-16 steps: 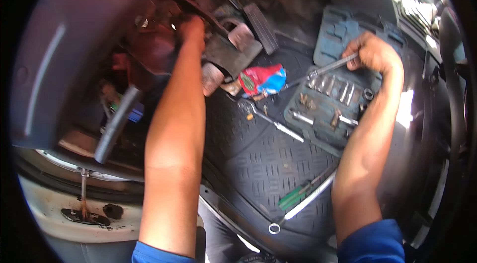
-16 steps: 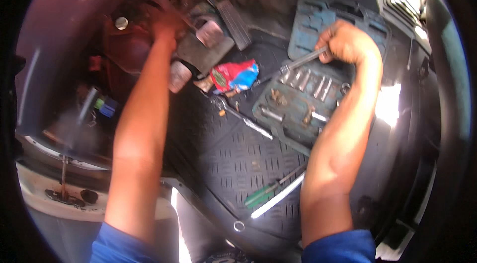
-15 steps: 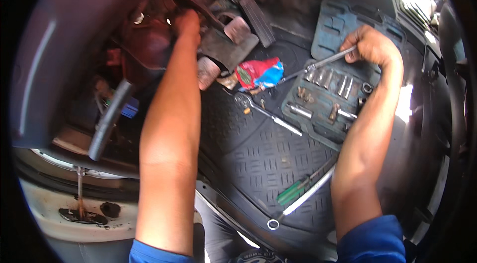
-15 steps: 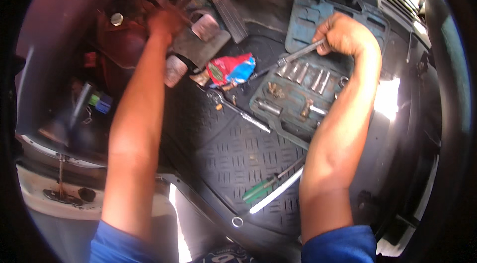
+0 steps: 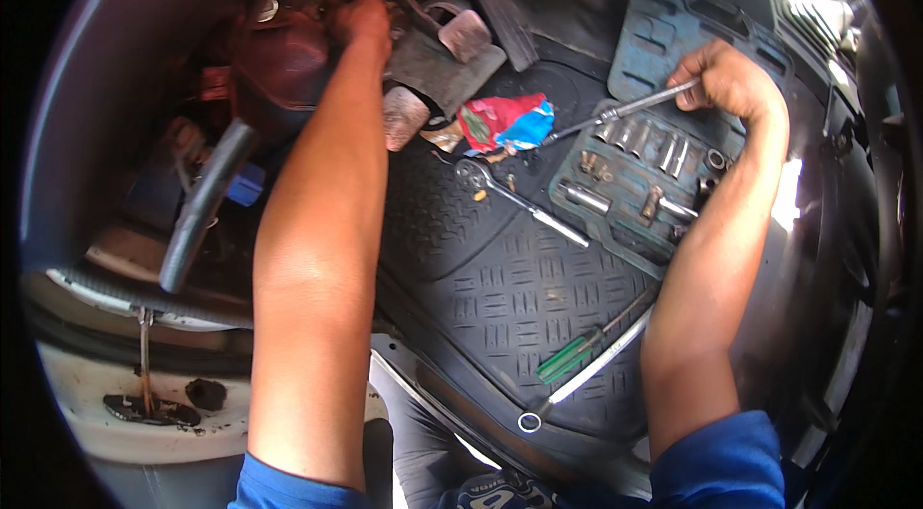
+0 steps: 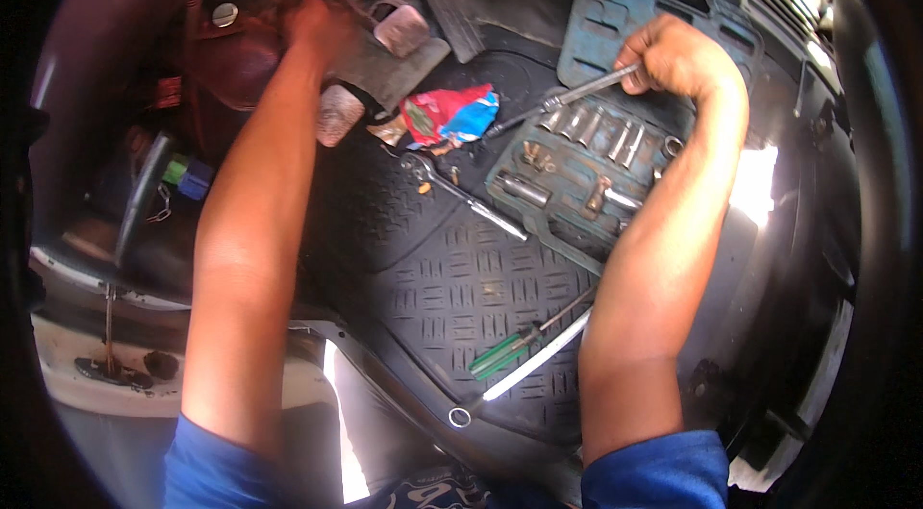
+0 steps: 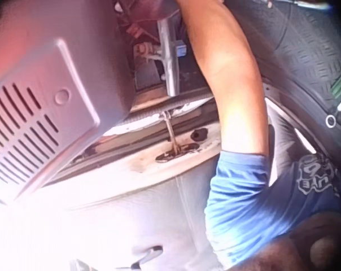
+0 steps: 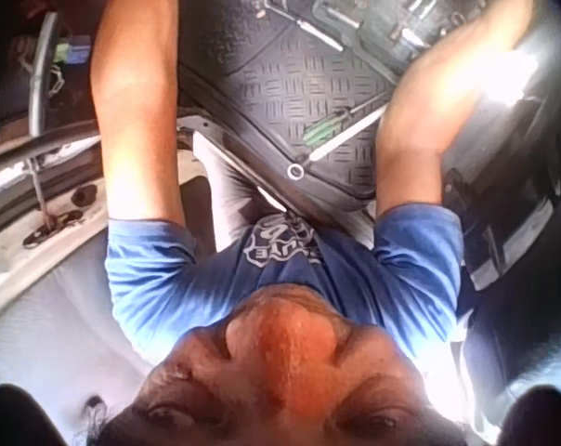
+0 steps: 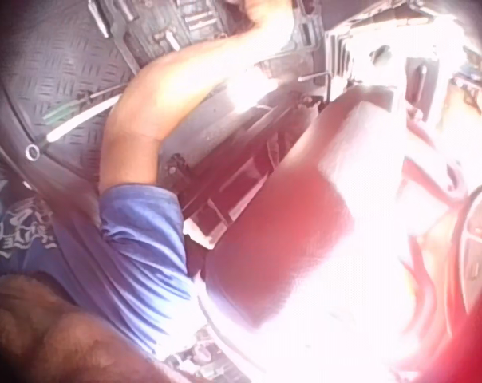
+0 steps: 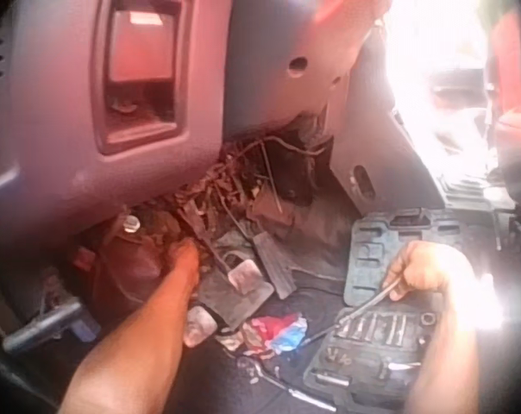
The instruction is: The person enters a vehicle and uses a ratchet and socket to remove bolts from the pedal assembly under the dashboard. They then use their hands to adjust and reposition the pedal linkage and cables.
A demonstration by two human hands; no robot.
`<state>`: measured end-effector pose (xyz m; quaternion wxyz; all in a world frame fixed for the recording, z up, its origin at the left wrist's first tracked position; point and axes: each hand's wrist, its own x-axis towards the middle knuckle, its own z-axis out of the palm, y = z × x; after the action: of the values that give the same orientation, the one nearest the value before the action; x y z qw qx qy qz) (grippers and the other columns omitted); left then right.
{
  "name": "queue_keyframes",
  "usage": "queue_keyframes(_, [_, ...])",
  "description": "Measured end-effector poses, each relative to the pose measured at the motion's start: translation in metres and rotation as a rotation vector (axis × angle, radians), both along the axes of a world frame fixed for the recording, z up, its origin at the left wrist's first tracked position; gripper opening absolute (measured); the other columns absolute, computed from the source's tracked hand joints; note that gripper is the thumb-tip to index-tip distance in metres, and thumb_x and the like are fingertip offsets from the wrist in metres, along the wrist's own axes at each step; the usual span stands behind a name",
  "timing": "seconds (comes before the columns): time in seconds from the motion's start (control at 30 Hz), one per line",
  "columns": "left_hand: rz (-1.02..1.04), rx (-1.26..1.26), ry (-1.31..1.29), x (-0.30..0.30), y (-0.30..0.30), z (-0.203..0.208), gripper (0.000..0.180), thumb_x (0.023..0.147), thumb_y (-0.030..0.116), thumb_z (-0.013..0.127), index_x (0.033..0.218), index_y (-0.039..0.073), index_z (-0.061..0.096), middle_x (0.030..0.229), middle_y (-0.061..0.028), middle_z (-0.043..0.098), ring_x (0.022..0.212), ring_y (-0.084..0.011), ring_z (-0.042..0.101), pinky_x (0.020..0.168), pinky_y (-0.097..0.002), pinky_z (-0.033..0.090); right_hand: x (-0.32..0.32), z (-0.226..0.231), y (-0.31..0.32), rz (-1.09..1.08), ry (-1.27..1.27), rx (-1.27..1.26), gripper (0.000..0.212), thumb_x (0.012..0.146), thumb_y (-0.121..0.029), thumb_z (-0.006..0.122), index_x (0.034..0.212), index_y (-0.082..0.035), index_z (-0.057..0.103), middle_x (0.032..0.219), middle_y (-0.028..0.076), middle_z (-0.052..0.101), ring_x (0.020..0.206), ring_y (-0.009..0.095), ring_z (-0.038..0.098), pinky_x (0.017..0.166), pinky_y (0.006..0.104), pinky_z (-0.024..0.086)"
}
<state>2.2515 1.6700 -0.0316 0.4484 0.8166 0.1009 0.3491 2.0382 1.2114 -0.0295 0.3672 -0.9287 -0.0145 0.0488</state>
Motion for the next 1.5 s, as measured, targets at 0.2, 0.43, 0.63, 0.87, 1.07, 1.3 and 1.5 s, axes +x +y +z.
queue_keyframes(0.2, [0.03,0.109,0.051,0.018,0.01,-0.023,0.037,0.09,0.03,0.062,0.113,0.003,0.071,0.115,-0.0158,0.073,0.105,-0.0282,0.069,0.088,-0.0423,0.056,0.007,-0.014,0.002,-0.026,-0.012,0.004,0.026,0.072,-0.005,0.085,0.098,-0.005,0.08,0.082,0.007,0.077,0.078,0.018,0.07,0.077,0.0354,0.053])
queue_keyframes(0.43, [-0.126,-0.283,-0.157,-0.192,-0.068,0.051,0.028,0.091,0.01,0.052,0.114,-0.003,0.062,0.103,-0.0132,0.066,0.082,-0.0215,0.061,0.076,-0.0371,0.051,-0.013,0.029,0.028,0.191,-0.075,-0.018,0.026,0.08,-0.004,0.078,0.105,-0.007,0.078,0.091,0.002,0.077,0.089,0.015,0.069,0.081,0.0328,0.053])
queue_keyframes(0.63, [-0.789,0.056,0.583,-0.411,-0.136,-0.039,0.017,0.091,0.021,0.076,0.096,0.004,0.072,0.089,-0.0079,0.072,0.084,-0.0181,0.068,0.081,-0.036,0.054,-0.005,0.007,0.015,0.138,-0.102,0.056,0.027,0.085,-0.012,0.079,0.112,-0.009,0.076,0.087,0.002,0.074,0.079,0.014,0.065,0.071,0.0311,0.052])
queue_keyframes(0.87, [-0.873,0.59,0.79,-0.442,-0.163,-0.039,0.031,0.088,0.018,0.075,0.11,0.0,0.064,0.111,-0.0194,0.066,0.113,-0.0378,0.061,0.097,-0.0471,0.05,0.008,0.0,0.015,0.043,0.038,0.102,0.031,0.085,-0.011,0.08,0.115,-0.008,0.074,0.082,0.004,0.072,0.07,0.014,0.063,0.062,0.0309,0.051])
queue_keyframes(1.07, [-0.731,0.574,0.834,-0.441,-0.151,-0.035,0.03,0.087,0.019,0.066,0.107,-0.003,0.061,0.102,-0.0257,0.068,0.101,-0.0436,0.066,0.092,-0.05,0.051,-0.004,0.008,0.021,-0.025,0.017,0.067,0.048,0.081,-0.016,0.085,0.127,-0.011,0.072,0.104,0.009,0.075,0.082,0.017,0.067,0.072,0.0338,0.055])
queue_keyframes(1.3, [-0.172,0.484,0.333,-0.373,-0.097,0.053,0.031,0.095,0.02,0.062,0.114,-0.003,0.065,0.099,-0.0279,0.071,0.095,-0.0395,0.072,0.082,-0.0462,0.055,-0.015,0.017,0.027,0.07,-0.325,0.047,0.053,0.088,-0.032,0.078,0.136,-0.012,0.066,0.119,0.015,0.073,0.112,0.028,0.069,0.099,0.0379,0.051])
queue_keyframes(1.5, [0.128,1.09,0.289,-0.183,-0.036,0.087,0.035,0.095,0.023,0.059,0.112,-0.005,0.071,0.116,-0.0296,0.07,0.111,-0.0428,0.069,0.093,-0.046,0.058,-0.046,0.06,0.085,0.344,-0.308,0.044,0.049,0.091,-0.022,0.076,0.137,-0.007,0.065,0.111,0.012,0.073,0.106,0.022,0.069,0.097,0.0357,0.053])
